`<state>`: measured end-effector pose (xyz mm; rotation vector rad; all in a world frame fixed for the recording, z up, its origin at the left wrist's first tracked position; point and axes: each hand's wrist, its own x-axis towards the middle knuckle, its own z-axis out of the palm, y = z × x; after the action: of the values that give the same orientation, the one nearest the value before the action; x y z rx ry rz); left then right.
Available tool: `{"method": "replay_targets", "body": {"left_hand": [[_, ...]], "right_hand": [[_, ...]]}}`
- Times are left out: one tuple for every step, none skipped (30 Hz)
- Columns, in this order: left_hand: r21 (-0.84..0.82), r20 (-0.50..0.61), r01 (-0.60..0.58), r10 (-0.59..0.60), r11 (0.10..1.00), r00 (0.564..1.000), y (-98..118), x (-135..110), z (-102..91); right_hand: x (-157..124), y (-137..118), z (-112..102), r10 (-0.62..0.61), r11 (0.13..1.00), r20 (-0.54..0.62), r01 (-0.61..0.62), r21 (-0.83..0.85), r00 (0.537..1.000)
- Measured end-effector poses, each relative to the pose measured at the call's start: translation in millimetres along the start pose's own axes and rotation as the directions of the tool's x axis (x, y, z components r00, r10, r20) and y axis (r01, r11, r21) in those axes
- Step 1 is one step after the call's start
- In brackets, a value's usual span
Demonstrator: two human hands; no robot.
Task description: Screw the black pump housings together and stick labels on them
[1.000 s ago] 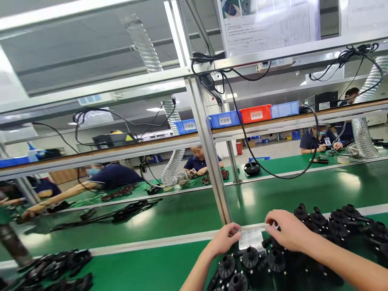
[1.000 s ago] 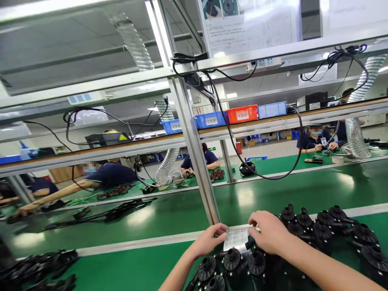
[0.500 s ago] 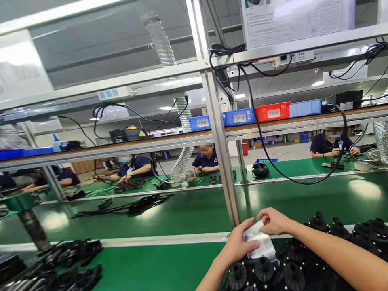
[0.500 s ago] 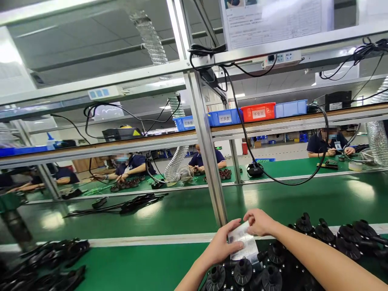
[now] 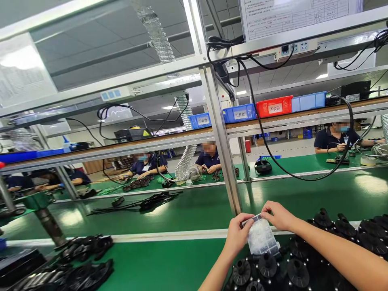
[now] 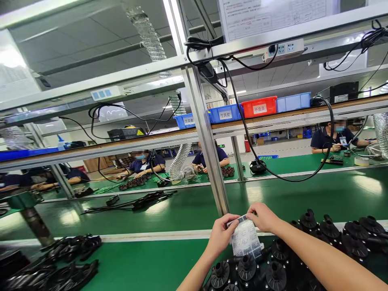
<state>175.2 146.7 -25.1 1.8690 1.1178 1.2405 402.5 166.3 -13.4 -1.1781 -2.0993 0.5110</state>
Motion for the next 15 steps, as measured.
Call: {"method": "replay_targets", "body": {"left_hand": [[-0.009,-0.017,0.006,-0.006,1.000,1.000,-2,1,-0.2],[-0.019,-0.031,0.012,-0.013,1.000,0.999,-3,1,-0.2],[-0.030,-0.041,0.018,-0.020,0.999,0.999,-5,1,-0.1],[-0.040,-0.048,0.022,-0.024,0.999,0.999,-7,1,0.1],[-0.050,-0.051,0.024,-0.027,0.998,0.998,-8,2,0.5],[-0.061,-0.052,0.026,-0.029,0.998,0.998,-9,2,0.9],[-0.071,-0.052,0.027,-0.031,0.997,0.998,-10,2,1.5],[-0.081,-0.052,0.027,-0.031,0.996,0.998,-10,2,2.1],[-0.092,-0.052,0.026,-0.031,0.995,0.998,-10,2,2.7],[-0.102,-0.054,0.025,-0.030,0.994,0.998,-10,2,3.3],[-0.112,-0.055,0.023,-0.030,0.993,0.998,-9,2,3.7],[-0.122,-0.057,0.022,-0.029,0.992,0.998,-9,2,4.2],[-0.131,-0.060,0.021,-0.029,0.991,0.998,-8,1,4.5],[-0.139,-0.062,0.021,-0.030,0.990,0.998,-7,1,4.7],[-0.146,-0.065,0.022,-0.031,0.989,0.997,-6,1,4.9]], "right_hand": [[0,-1,0,-0.014,1.000,-0.003,0.014,0.005,1.000],[0,-2,0,-0.023,1.000,-0.006,0.023,0.010,1.000],[0,-3,0,-0.029,0.999,-0.009,0.029,0.018,1.000],[0,-4,0,-0.030,0.999,-0.011,0.030,0.028,0.999],[0,-5,-1,-0.028,0.999,-0.012,0.029,0.041,1.000],[0,-5,-1,-0.026,0.998,-0.015,0.027,0.057,1.000],[0,-6,-2,-0.024,0.997,-0.018,0.025,0.074,1.000],[0,-7,-3,-0.024,0.996,-0.022,0.026,0.091,0.999],[0,-8,-4,-0.027,0.994,-0.027,0.030,0.106,0.999],[-1,-9,-6,-0.033,0.992,-0.036,0.037,0.118,0.999],[-1,-10,-7,-0.043,0.991,-0.050,0.049,0.126,0.998],[-2,-11,-9,-0.058,0.989,-0.067,0.067,0.131,0.996],[-2,-13,-11,-0.080,0.987,-0.085,0.091,0.133,0.993],[-3,-15,-13,-0.102,0.984,-0.106,0.116,0.134,0.989],[-3,-16,-14,-0.123,0.981,-0.125,0.140,0.137,0.985]]}}
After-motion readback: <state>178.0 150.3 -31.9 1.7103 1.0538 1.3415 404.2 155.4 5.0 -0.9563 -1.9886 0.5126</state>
